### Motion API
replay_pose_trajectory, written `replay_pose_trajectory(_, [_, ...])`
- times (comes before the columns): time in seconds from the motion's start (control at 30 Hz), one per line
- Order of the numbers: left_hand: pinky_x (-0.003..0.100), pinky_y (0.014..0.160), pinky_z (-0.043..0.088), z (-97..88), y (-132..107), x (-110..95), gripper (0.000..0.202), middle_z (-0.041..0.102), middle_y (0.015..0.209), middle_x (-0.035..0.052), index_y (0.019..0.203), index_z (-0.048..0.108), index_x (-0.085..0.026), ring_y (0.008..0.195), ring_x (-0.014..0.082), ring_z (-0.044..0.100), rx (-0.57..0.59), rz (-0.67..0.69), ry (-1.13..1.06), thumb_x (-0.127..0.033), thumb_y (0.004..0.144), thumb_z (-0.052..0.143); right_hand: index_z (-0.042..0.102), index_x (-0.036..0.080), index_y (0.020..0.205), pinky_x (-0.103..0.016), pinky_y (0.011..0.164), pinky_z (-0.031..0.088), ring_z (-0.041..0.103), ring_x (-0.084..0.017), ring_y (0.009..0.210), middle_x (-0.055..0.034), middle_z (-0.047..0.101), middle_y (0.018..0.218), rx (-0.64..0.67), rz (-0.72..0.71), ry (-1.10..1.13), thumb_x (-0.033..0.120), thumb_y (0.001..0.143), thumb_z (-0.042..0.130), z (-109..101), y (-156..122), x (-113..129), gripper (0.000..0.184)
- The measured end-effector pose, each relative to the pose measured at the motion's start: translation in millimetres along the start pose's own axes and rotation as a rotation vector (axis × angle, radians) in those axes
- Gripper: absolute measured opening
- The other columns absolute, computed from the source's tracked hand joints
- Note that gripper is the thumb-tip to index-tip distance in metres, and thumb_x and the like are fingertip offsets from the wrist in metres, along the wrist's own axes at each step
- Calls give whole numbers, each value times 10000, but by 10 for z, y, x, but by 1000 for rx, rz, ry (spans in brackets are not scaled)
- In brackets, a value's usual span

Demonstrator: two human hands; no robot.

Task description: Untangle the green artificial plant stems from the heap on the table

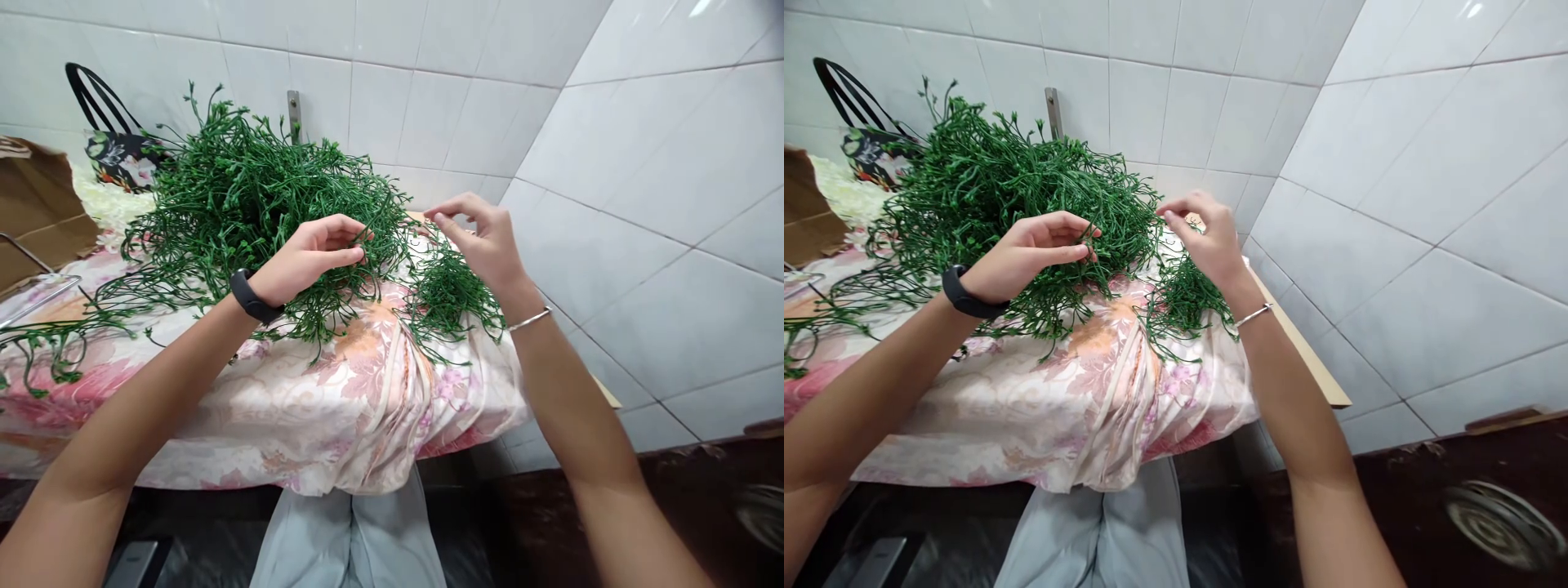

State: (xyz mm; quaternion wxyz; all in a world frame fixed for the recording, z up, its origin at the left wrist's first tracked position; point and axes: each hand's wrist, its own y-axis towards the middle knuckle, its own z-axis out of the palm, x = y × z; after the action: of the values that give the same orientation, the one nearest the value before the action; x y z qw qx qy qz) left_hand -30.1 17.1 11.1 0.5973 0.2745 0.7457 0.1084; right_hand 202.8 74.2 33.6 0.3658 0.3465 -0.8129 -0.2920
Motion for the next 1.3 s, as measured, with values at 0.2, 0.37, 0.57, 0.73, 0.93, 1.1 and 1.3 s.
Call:
replay_pose_trajectory(0.2, [298, 837, 493, 21, -11, 18, 234, 601, 949, 47, 948, 543, -147, 843, 113, 598, 41, 12, -13, -193, 729, 613, 647, 166, 807, -289, 757, 427, 565, -130, 791, -34, 639, 815, 279, -39, 288, 374, 783, 571, 273, -152, 324, 222])
replay_pose_trajectory(0.37, [248, 720, 499, 32, -14, 30, 252, 564, 852, 22, 878, 528, -144, 776, 104, 567, 54, 61, 76, -244, 688, 659, 644, 162, 746, -288, 728, 429, 554, -124, 722, -25, 626, 747, 343, 2, 362, 356, 736, 627, 381, -207, 366, 195])
replay_pose_trajectory(0.57, [227, 651, 462, 34, -28, -19, 200, 573, 815, 28, 849, 540, -132, 723, 99, 532, 28, 163, 341, -268, 721, 610, 588, 158, 686, -352, 848, 425, 566, -164, 908, -48, 628, 883, 310, 29, 503, 292, 733, 624, 380, -211, 329, 146])
replay_pose_trajectory(0.73, [275, 745, 450, 43, -56, -50, 175, 616, 828, 40, 845, 576, -123, 770, 126, 546, 44, 237, 602, -239, 714, 579, 514, 147, 658, -304, 766, 467, 576, -135, 822, -37, 596, 820, 383, 199, 702, 289, 683, 677, 408, -249, 327, 217])
replay_pose_trajectory(0.93, [267, 728, 448, 35, -62, -45, 156, 612, 833, 32, 842, 570, -138, 771, 131, 540, 40, 304, 697, -235, 721, 556, 506, 147, 692, -260, 681, 470, 555, -91, 690, -1, 573, 757, 442, 264, 750, 298, 661, 704, 380, -243, 357, 250])
replay_pose_trajectory(1.1, [260, 720, 435, 70, -70, -70, 107, 603, 824, 28, 845, 559, -149, 777, 131, 533, 47, 363, 722, -191, 750, 533, 566, 156, 860, -255, 703, 461, 539, -105, 757, -10, 574, 814, 424, 184, 625, 303, 678, 691, 376, -234, 370, 265])
replay_pose_trajectory(1.3, [258, 716, 423, 107, -80, -72, 85, 600, 816, 31, 846, 544, -145, 784, 138, 521, 42, 440, 755, -136, 765, 520, 608, 142, 820, -232, 625, 399, 473, -96, 671, -7, 554, 727, 408, 41, 379, 431, 723, 628, 367, -233, 368, 306])
